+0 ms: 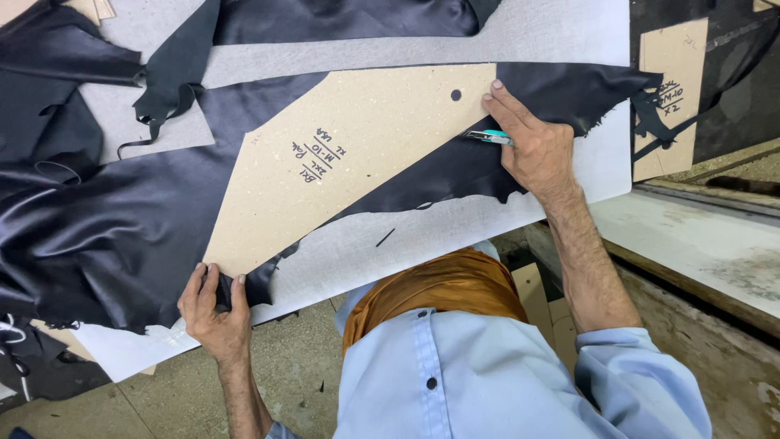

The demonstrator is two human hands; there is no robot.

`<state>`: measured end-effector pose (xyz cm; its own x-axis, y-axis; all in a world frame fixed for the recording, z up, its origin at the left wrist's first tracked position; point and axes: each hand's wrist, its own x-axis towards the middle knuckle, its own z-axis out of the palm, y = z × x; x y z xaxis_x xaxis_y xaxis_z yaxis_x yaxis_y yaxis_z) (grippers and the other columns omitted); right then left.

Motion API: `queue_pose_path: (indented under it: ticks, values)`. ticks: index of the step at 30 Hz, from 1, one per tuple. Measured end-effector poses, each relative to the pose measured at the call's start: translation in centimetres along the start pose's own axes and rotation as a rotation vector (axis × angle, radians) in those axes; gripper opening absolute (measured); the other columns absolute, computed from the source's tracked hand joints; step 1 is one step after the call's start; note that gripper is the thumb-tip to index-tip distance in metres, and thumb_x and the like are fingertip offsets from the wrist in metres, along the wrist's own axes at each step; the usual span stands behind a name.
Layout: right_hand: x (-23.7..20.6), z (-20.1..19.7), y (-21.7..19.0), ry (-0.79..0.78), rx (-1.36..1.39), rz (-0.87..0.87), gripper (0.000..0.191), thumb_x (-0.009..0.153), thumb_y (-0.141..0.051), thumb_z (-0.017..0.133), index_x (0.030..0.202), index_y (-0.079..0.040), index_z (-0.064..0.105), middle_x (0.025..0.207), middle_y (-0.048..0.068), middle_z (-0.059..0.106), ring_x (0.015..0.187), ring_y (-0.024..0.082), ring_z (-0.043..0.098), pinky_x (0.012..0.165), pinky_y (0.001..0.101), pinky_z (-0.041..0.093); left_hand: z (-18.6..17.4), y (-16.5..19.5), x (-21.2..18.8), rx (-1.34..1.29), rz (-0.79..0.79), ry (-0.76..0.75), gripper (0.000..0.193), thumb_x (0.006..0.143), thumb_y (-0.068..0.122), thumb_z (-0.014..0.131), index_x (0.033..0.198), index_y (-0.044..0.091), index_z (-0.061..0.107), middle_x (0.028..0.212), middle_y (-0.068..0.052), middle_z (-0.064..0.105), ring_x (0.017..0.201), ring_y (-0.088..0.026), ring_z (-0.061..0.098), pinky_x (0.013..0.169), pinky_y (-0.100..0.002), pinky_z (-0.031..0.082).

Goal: The person smooths a large black leather sheet on a worktable, places a cardboard pattern on top, and uses a utility knife to cut the leather along the pattern's edges. The person removes the cut piece and repeats the process with a second pattern.

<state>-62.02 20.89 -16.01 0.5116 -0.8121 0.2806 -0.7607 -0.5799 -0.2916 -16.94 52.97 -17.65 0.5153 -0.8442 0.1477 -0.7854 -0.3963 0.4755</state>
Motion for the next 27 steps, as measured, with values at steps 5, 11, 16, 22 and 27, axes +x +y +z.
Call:
queue_pose_path:
  ticks: [5,11,16,22,27]
  values:
    - [-0.1,0.2,0.1,0.01,0.011,-0.01,0.056,0.085,0.012,0.068,0.136,-0.01,0.071,0.143,0.007,0.068,0.066,0.012,0.068,0.05,0.0236,0.052,0.2,0.1,-0.1,-0.028,-0.002,0.017,0.041,0.094,0.011,0.083,0.133,0.002,0.071,0.144,-0.016,0.063,0.138,-0.03,0.055,0.113,-0.045,0.051]
    - [0.0,0.1,-0.2,0.029,-0.019,-0.02,0.056,0.084,0.011,0.068,0.136,-0.011,0.071,0.143,0.007,0.068,0.07,0.014,0.071,0.053,0.0247,0.053,0.3,0.5,0.0,-0.054,0.012,0.039,0.042,0.093,0.009,0.082,0.133,0.002,0.07,0.146,-0.016,0.061,0.138,-0.031,0.051,0.113,-0.045,0.049]
    - [0.0,-0.1,-0.5,0.008,-0.016,-0.009,0.057,0.083,0.011,0.068,0.136,-0.011,0.071,0.144,0.008,0.068,0.069,0.015,0.071,0.054,0.0257,0.054,0.2,0.6,0.3,-0.056,0.016,0.03,0.043,0.093,0.009,0.082,0.133,0.002,0.07,0.147,-0.014,0.062,0.138,-0.03,0.052,0.114,-0.044,0.049]
    - [0.0,0.0,-0.6,0.017,-0.027,-0.027,0.055,0.087,0.01,0.069,0.138,-0.011,0.069,0.146,0.008,0.067,0.071,0.016,0.071,0.055,0.0258,0.055,0.1,0.3,0.3,-0.09,0.003,0.04,0.044,0.091,0.01,0.084,0.132,0.003,0.07,0.144,-0.013,0.064,0.135,-0.028,0.054,0.112,-0.043,0.05]
    - [0.0,0.1,-0.4,0.008,-0.029,-0.023,0.058,0.084,0.011,0.068,0.138,-0.01,0.069,0.147,0.008,0.066,0.07,0.014,0.07,0.054,0.0245,0.055,0.3,-0.4,0.0,-0.104,0.036,0.055,0.043,0.09,0.011,0.085,0.13,0.002,0.07,0.142,-0.014,0.064,0.136,-0.029,0.055,0.113,-0.045,0.051]
